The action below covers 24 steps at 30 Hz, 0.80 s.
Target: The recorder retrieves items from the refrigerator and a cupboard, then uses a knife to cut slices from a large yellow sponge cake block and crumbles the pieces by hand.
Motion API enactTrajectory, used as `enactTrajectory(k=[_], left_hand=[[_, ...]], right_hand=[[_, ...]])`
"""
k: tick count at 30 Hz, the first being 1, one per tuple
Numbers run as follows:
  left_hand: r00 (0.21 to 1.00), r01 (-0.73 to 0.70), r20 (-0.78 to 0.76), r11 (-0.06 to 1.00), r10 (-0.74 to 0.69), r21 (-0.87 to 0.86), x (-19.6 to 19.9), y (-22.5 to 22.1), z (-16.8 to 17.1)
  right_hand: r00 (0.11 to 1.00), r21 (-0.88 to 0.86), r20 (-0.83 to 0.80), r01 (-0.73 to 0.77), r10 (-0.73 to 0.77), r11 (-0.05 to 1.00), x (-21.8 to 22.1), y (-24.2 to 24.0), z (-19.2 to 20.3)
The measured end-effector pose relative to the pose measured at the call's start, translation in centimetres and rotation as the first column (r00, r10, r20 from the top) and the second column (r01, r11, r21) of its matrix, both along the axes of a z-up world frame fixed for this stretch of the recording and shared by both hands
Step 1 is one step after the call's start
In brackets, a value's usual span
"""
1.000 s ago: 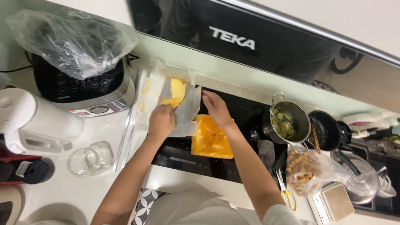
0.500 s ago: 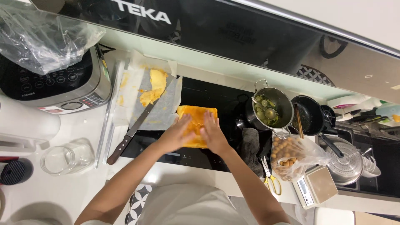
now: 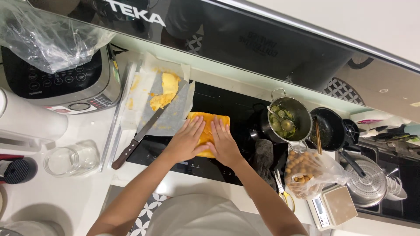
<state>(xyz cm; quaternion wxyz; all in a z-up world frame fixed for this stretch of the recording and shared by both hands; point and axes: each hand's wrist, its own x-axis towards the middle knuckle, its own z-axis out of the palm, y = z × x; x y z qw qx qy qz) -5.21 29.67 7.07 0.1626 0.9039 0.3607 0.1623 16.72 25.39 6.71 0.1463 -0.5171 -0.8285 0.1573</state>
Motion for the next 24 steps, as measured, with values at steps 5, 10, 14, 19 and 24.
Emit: enactTrajectory(k=[5, 10, 14, 19, 24], left_hand=[[0.961, 0.093, -0.265, 0.994, -0.077, 0.05, 0.7, 1.7, -0.2], [0.812, -0.005, 0.477, 0.821, 0.336, -0.571, -1.5, 3.4, -1.2], [0.56, -0.49, 0.361, 0.65, 0.746, -0.581, -4.9, 3.9, 2.5], [0.558, -0.739, 0.248, 0.61, 0.792, -0.287, -11.7, 3.3, -2.0], [0.524, -0.78, 0.339, 0.6, 0.781, -0.177, -15.1, 1.7, -2.6]], right_hand=[[0.995, 0.093, 0.104, -0.018, 0.008, 0.995, 0.2, 1.6, -1.9], [0.916, -0.138, -0.383, 0.069, -0.118, 0.988, 0.6, 3.2, 1.2], [0.658, -0.383, -0.657, 0.13, -0.368, 0.915, -1.7, 5.2, 5.0], [0.694, -0.046, -0.699, 0.198, -0.173, 0.979, -8.2, 9.0, 4.6], [0.749, 0.091, -0.661, 0.125, -0.033, 0.988, -13.9, 13.9, 1.2]])
